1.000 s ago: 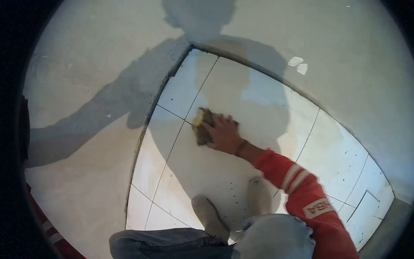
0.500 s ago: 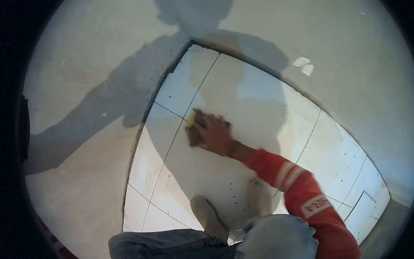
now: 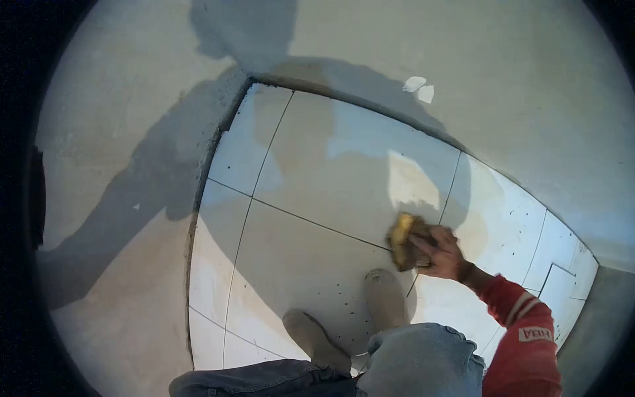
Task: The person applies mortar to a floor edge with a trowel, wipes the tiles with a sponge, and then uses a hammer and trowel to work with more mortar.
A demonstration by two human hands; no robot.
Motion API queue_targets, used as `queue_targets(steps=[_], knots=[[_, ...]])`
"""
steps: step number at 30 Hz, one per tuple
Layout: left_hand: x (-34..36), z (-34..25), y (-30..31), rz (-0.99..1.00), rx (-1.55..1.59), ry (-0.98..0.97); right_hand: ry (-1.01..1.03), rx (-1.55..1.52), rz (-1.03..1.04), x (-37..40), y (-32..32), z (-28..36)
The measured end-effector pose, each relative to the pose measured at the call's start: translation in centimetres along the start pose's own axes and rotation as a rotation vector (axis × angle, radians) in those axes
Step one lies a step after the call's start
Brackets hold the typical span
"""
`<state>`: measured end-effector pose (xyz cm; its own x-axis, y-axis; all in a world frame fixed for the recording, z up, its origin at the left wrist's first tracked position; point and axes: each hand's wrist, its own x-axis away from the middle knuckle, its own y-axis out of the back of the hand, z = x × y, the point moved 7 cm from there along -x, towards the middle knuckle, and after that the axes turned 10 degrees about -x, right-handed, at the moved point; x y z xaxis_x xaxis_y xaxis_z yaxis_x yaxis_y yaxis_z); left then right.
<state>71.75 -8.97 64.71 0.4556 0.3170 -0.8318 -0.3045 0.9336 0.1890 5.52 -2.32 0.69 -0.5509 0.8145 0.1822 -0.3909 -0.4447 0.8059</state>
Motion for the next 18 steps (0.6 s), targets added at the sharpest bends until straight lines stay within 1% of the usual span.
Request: queue_targets(steps=[1, 3, 4, 5, 6, 7, 8, 9, 10, 11, 13, 16, 18], knots=[[0.1, 0.1, 0.0, -0.002, 0.013, 0.009, -0.006, 0.007, -0.003, 2.0, 0.3, -0.8], [0.2, 0.0, 0.0, -0.003, 0.037, 0.022, -0.220, 0.079, -0.062, 4.2, 1.2, -2.4], [0.3, 0.1, 0.0, 0.000, 0.045, 0.026, -0.196, 0.081, -0.130, 4.2, 0.4, -1.8], [0.4, 0.0, 0.0, -0.001, 0.059, 0.033, -0.140, 0.120, -0.150, 2.4, 0.1, -0.3], [0.5, -0.2, -0.1, -0.004, 0.067, 0.038, -0.116, 0.003, -0.180, 0.3, -0.9, 0.4], [0.5, -0.3, -0.3, -0.009, 0.081, 0.040, -0.160, -0.001, -0.112, -2.6, -1.1, 2.3], [0.5, -0.4, -0.4, -0.010, 0.096, 0.044, -0.060, -0.007, -0.113, -5.9, -1.7, 3.8], [0.5, -0.4, -0.7, -0.014, 0.106, 0.047, -0.025, -0.009, -0.168, -9.3, -2.6, 5.2], [0.4, -0.5, -0.5, -0.019, 0.114, 0.053, -0.039, -0.074, -0.097, -13.0, -3.0, 6.8], [0.4, -0.5, -0.4, -0.019, 0.121, 0.056, 0.041, -0.035, -0.190, -16.5, -3.0, 8.7], [0.5, -0.8, -0.4, -0.025, 0.134, 0.054, 0.096, -0.080, -0.281, -23.6, -3.1, 10.8], [0.3, -0.8, -0.3, -0.031, 0.157, 0.060, 0.061, -0.050, -0.293, -30.8, -1.8, 11.4], [-0.1, -1.1, -0.6, -0.027, 0.178, 0.059, -0.076, -0.040, -0.424, -32.5, -0.6, 9.8]])
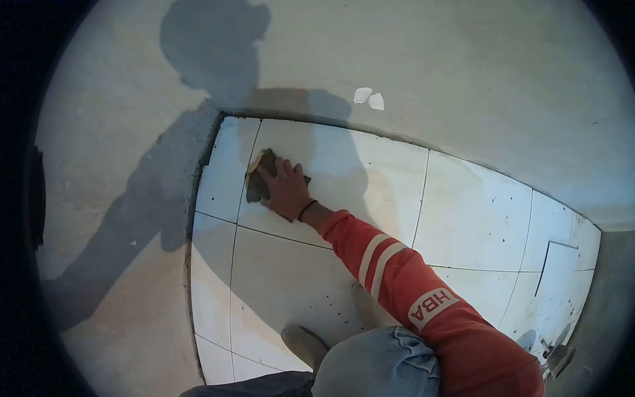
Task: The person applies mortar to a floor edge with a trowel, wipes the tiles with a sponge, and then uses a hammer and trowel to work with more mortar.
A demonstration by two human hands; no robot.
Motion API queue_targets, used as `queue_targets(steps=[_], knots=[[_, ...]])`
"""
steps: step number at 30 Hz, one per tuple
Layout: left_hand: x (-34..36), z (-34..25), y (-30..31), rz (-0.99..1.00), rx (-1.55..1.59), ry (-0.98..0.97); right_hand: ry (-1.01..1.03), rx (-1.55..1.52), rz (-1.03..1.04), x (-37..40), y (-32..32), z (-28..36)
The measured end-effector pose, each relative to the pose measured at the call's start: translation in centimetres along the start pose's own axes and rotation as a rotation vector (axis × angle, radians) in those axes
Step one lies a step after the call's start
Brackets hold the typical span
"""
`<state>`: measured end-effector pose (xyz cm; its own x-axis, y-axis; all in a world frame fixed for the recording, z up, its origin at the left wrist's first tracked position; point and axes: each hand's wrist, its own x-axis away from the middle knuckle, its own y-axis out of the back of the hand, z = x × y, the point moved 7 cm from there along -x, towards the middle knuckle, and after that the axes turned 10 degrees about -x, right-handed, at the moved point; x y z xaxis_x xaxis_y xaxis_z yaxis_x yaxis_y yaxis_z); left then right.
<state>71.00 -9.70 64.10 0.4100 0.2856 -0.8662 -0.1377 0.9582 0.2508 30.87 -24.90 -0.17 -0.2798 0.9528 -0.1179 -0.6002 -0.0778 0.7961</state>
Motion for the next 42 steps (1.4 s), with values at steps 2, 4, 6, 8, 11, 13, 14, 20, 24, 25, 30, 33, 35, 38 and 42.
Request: queue_targets(steps=[2, 4, 6, 8, 11, 13, 14, 20, 24, 25, 30, 33, 35, 38, 42], knots=[[0.0, -0.1, 0.1, -0.001, 0.015, 0.007, -0.083, -0.032, -0.087, 0.6, 1.8, -2.5], [0.2, 0.0, 0.0, 0.001, 0.039, 0.016, -0.205, 0.004, -0.217, 3.2, 4.7, -6.2], [0.5, -0.1, -0.3, 0.002, 0.065, 0.028, -0.271, 0.069, -0.281, 7.7, 8.1, -10.8], [0.7, -0.1, -0.6, 0.001, 0.090, 0.039, -0.405, 0.159, -0.327, 14.0, 12.5, -16.0], [0.9, -0.3, -0.8, 0.001, 0.117, 0.048, -0.808, 0.163, -0.404, 27.2, 20.5, -26.8], [1.1, -0.4, -0.9, 0.000, 0.131, 0.051, -1.076, 0.305, -0.606, 37.1, 25.3, -32.7], [1.1, -0.5, -1.1, -0.002, 0.140, 0.052, -1.184, 0.383, -0.679, 39.4, 27.5, -32.3], [1.1, -1.3, -2.3, -0.003, 0.198, 0.067, -1.009, 0.358, -0.594, 37.3, 20.1, -28.7], [0.6, -1.8, -3.2, -0.009, 0.231, 0.072, -0.594, 0.035, -0.276, 24.7, 9.3, -11.4], [0.7, -1.9, -3.2, -0.009, 0.233, 0.072, -0.335, -0.062, -0.064, 21.7, 5.2, -8.0], [0.9, -2.2, -3.5, 0.002, 0.259, 0.080, -0.169, -0.145, 0.210, 18.5, 3.1, -0.1], [0.7, -2.2, -3.4, 0.005, 0.269, 0.076, -0.373, -0.127, 0.032, 23.2, 7.2, -5.3], [1.0, -2.0, -3.3, 0.006, 0.273, 0.081, -0.535, -0.043, -0.109, 27.1, 11.7, -9.5], [1.2, -2.3, -4.1, 0.015, 0.300, 0.082, -0.758, 0.169, -0.294, 29.0, 16.2, -17.0], [1.4, -2.7, -4.4, 0.013, 0.317, 0.090, -0.622, 0.119, -0.349, 21.8, 19.8, -23.0]])
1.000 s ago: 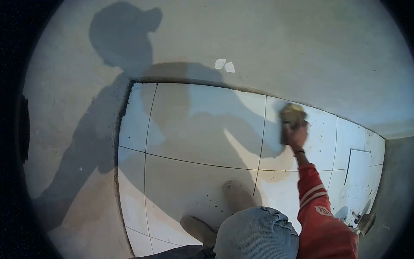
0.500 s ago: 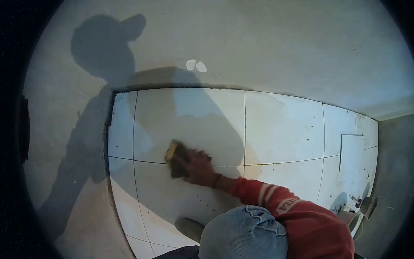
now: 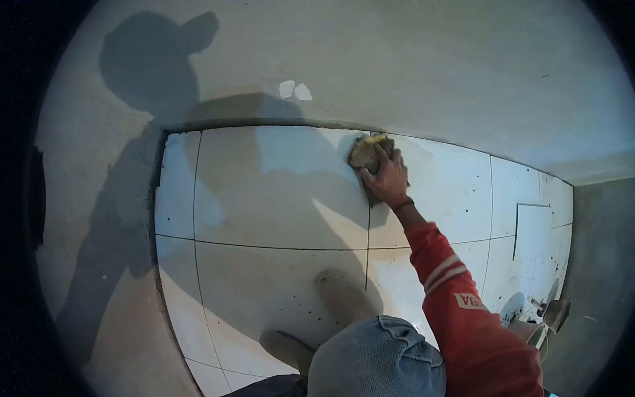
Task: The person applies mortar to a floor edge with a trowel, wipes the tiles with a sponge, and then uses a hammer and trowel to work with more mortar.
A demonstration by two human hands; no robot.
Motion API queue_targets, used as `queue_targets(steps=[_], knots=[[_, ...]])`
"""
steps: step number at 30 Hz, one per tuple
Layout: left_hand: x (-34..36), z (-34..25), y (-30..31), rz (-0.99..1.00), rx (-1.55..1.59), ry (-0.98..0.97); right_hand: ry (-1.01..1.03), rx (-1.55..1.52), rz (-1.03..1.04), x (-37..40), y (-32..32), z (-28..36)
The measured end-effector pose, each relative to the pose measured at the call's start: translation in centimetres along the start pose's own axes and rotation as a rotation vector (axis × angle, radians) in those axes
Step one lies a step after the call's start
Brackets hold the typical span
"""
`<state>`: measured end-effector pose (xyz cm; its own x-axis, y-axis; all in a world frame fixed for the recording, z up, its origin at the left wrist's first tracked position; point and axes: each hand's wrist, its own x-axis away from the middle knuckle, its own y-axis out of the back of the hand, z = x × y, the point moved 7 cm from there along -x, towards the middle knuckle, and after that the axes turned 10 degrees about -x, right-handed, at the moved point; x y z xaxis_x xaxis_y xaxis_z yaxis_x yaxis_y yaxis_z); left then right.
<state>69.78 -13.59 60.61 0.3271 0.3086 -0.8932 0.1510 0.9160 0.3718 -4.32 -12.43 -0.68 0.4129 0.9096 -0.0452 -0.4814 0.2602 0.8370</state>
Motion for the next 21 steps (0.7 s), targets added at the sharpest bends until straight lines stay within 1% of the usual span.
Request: queue_targets(steps=[3, 4, 5, 6, 7, 8, 9, 11, 12, 15, 17, 18, 19, 21], knots=[[-0.1, 0.0, -0.7, 0.006, 0.019, 0.000, -0.013, 0.028, 0.056, 0.3, 0.5, 0.1], [0.0, 0.1, -0.4, 0.002, 0.018, 0.002, 0.020, -0.002, 0.060, 2.2, 0.3, -0.5], [0.1, 0.2, -0.3, -0.001, 0.016, 0.004, -0.041, -0.008, 0.101, 5.3, 0.4, -0.8], [0.2, 0.2, -0.3, -0.002, 0.016, 0.001, -0.031, 0.010, 0.168, 8.4, 0.7, 0.0], [0.2, 0.3, -0.1, -0.001, 0.017, 0.001, -0.006, 0.044, 0.177, 11.9, 0.5, -0.1], [0.2, 0.3, -0.1, -0.004, 0.017, -0.001, 0.020, 0.019, 0.230, 14.6, 0.5, 0.3], [0.2, 0.2, -0.2, -0.002, 0.019, -0.001, -0.069, 0.035, 0.286, 15.9, 0.7, 0.7], [-0.1, 0.1, -0.2, -0.003, 0.023, -0.005, -0.110, 0.058, 0.255, 14.5, 0.6, 1.5], [-0.2, 0.0, -0.2, -0.006, 0.026, -0.007, -0.093, 0.059, 0.209, 12.7, 0.3, 1.5], [-0.5, -0.2, 0.1, -0.005, 0.025, -0.017, 0.011, 0.078, 0.033, 4.5, -0.6, 1.2], [-0.4, -0.4, 0.0, -0.006, 0.028, -0.018, -0.013, 0.019, 0.012, -0.5, -0.6, 1.2], [-0.5, -0.3, 0.1, -0.011, 0.031, -0.017, -0.013, 0.022, 0.006, -1.4, -0.7, 1.2], [-0.6, -0.2, 0.1, -0.014, 0.035, -0.016, -0.014, 0.022, 0.003, -0.8, -0.5, 1.3], [-0.4, 0.0, 0.4, -0.017, 0.031, -0.014, -0.019, 0.006, 0.012, 2.6, -0.2, 1.5]])
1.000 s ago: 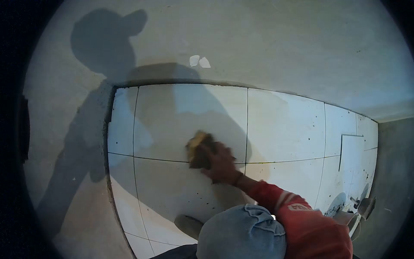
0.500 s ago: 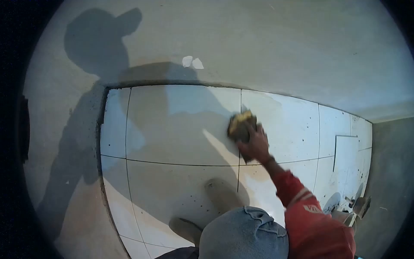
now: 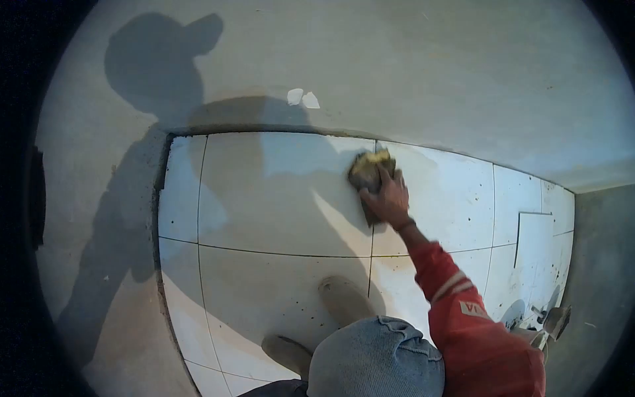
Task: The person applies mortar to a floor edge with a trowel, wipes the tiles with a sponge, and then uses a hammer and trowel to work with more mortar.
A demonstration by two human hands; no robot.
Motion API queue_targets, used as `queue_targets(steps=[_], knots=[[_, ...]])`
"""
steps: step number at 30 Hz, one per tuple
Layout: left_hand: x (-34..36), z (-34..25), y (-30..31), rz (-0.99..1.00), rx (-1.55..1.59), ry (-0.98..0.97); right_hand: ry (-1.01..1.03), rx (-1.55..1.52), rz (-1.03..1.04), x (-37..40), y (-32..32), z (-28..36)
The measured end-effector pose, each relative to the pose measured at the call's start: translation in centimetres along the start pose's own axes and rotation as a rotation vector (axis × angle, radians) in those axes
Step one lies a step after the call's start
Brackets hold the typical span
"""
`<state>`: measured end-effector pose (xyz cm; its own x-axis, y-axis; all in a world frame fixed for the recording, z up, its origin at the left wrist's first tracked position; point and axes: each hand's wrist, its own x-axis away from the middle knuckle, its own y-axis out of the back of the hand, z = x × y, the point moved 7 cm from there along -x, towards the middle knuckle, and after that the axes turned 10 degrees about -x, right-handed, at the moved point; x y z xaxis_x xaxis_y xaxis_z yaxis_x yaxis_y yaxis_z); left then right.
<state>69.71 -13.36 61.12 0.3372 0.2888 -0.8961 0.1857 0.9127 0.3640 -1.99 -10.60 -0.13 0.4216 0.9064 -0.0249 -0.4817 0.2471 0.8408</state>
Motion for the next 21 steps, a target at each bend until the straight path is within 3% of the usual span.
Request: queue_targets(steps=[5, 10, 13, 16, 20, 21], knots=[[0.0, 0.2, 0.0, 0.002, 0.009, -0.004, -0.047, -0.009, 0.262, 14.7, -0.1, -0.3], [-0.4, -0.6, 0.4, -0.009, 0.012, -0.023, 0.081, 0.047, 0.113, 6.7, -0.2, -0.1], [-0.5, -1.0, 0.9, -0.008, 0.012, -0.040, -0.057, 0.010, 0.025, -1.2, -0.4, 0.4], [-0.8, -1.2, 1.2, -0.010, 0.007, -0.056, -0.039, 0.135, -0.066, -1.6, -2.7, 3.8], [-0.7, -1.1, 1.2, -0.017, 0.048, -0.048, 0.210, 0.178, 0.207, 4.7, -9.7, 12.5], [-0.7, -1.1, 0.9, -0.011, 0.068, -0.043, 0.244, 0.092, 0.353, 6.4, -10.7, 15.8]])
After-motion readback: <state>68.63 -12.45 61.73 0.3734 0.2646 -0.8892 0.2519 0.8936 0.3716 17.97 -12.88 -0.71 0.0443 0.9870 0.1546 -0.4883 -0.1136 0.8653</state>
